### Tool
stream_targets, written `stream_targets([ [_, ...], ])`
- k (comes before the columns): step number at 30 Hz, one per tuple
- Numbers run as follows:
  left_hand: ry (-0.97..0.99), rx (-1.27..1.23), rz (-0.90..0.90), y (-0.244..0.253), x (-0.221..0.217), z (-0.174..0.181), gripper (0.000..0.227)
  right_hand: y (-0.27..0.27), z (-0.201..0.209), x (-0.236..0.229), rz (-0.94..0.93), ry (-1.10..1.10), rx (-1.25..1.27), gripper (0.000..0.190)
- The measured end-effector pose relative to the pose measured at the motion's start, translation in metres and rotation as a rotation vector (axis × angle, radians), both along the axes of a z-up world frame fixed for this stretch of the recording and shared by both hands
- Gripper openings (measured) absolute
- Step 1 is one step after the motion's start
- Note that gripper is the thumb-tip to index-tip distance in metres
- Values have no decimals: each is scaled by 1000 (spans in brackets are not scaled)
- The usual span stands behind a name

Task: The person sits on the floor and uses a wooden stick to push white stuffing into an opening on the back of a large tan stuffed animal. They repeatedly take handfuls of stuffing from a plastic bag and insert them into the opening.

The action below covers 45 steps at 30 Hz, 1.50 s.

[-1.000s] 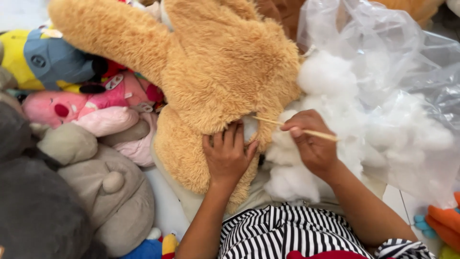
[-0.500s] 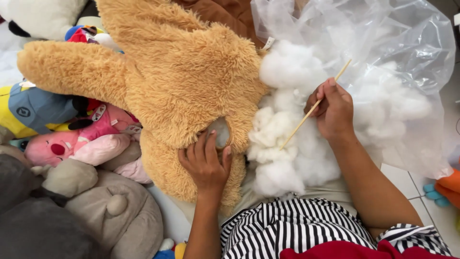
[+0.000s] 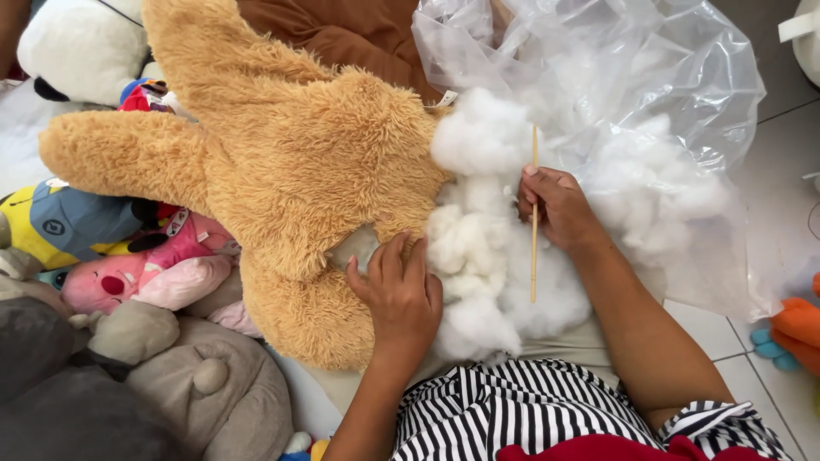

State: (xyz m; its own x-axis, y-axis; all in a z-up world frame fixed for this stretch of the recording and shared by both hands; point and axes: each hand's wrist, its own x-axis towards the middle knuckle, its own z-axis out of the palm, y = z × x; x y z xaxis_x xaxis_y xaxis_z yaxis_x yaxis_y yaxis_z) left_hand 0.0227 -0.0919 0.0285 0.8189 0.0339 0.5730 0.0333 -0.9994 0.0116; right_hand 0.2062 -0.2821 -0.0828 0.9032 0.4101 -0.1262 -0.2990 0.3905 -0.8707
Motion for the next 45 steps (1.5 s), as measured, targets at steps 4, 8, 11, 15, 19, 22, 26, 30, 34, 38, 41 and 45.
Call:
stream_targets([
  [4,44,-2,30,-3,-8,9,35,1,2,0,4,-9,-5,51],
  [8,40,27,49,8,-8,-1,22,3,4,-2,-11,-39,-45,49],
  [11,-3,17,21,12,-6,-5,21,4,0,-1,-8,-54,-67,49],
  [15,-78,-28,-17,17,-11,-1,20,5,-2,-1,-11,-96,-99,50],
  [19,-108,-229,-87,23,-19,8,15,4,21,-11,-18,-81,-114,47],
  [22,-96,-481,-131,24,-23,4,13,1,57,-31,-21,-199,-212,49],
  [26,-94,-582,-127,13,-24,1,13,3,94,-74,40,-471,-440,34],
  [30,-120,-689,-176,2,-22,2,8,26,124,-105,261,-679,-478,28],
  [34,-109,-783,-172,3,-23,-2,11,36,108,-101,297,-645,-510,32],
  [38,-49,-832,-179,3,-21,-12,12,37,106,-97,279,-657,-558,25],
  [41,-45,-863,-159,4,-23,-19,12,37,95,-95,284,-725,-611,19],
  [45,-89,-949,-83,7,-26,-34,17,37,59,-90,209,-805,-758,9],
])
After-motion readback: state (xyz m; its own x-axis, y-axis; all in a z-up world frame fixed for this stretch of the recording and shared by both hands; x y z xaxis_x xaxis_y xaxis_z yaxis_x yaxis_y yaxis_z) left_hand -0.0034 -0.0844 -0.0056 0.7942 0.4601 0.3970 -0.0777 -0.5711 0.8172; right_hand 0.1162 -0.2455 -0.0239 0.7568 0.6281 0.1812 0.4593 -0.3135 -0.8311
